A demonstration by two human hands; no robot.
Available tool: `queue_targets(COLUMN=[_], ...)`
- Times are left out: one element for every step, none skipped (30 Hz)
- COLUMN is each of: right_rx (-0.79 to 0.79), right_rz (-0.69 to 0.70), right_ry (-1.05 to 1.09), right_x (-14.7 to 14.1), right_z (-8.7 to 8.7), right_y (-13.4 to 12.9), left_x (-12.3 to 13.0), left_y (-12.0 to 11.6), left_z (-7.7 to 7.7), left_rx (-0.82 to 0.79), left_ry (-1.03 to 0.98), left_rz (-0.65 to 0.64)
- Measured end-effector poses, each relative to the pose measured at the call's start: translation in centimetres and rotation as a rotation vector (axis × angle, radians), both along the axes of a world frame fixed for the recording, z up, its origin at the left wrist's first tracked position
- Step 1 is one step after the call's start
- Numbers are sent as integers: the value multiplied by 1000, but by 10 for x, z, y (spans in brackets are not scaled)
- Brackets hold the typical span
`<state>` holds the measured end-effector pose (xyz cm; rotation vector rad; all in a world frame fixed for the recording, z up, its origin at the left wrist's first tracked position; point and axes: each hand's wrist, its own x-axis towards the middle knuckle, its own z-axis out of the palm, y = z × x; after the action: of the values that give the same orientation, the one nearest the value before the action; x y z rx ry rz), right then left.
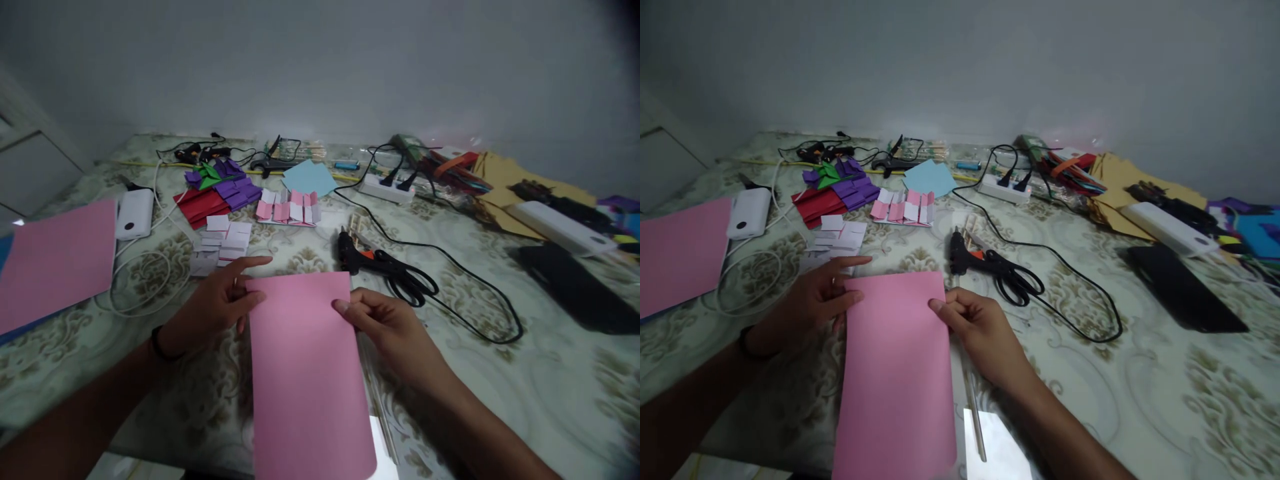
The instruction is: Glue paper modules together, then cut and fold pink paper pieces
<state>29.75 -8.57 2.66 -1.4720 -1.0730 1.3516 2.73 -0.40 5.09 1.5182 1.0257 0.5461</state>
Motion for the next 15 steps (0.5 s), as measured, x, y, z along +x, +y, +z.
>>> queue_targets(right_rx=[16, 35, 56, 74, 85, 90, 90, 87, 84, 80, 80, 79, 80, 85, 94], right_rz=[-21, -46, -77, -108, -137, -163, -183, -198, -210, -216, -221, -224, -225, -229, -239], right_ry=[-2, -7, -16, -24, -27, -25, -18, -10, 1, 14, 27, 38, 47, 53, 57], right_x=[0, 1, 2, 2, 3, 4, 4, 5, 5, 6, 6, 7, 8, 9, 10], right_z=[0, 1, 2, 3, 4, 5, 5, 5, 4, 3, 1, -1, -2, -4, -6], right_y=[0, 0, 0, 0, 0, 1, 1, 1, 2, 2, 3, 3, 3, 4, 4], left_x=[1, 2, 3, 3, 3, 2, 2, 1, 1, 1, 1, 2, 2, 2, 2], left_y=[0, 0, 1, 1, 2, 3, 3, 3, 4, 3, 3, 3, 2, 2, 2], left_z=[1, 1, 0, -1, -3, -4, -5, -6, -6, -6, -5, -4, -4, -3, -3], left_rx=[-36, -76, -114, -141, -147, -135, -112, -88, -73, -70, -76, -83, -83, -81, -84], left_ry=[-7, -16, -24, -24, -10, 20, 60, 99, 130, 145, 146, 142, 136, 130, 123], left_rz=[7, 7, -4, -28, -60, -94, -124, -145, -159, -164, -165, -167, -170, -173, -175])
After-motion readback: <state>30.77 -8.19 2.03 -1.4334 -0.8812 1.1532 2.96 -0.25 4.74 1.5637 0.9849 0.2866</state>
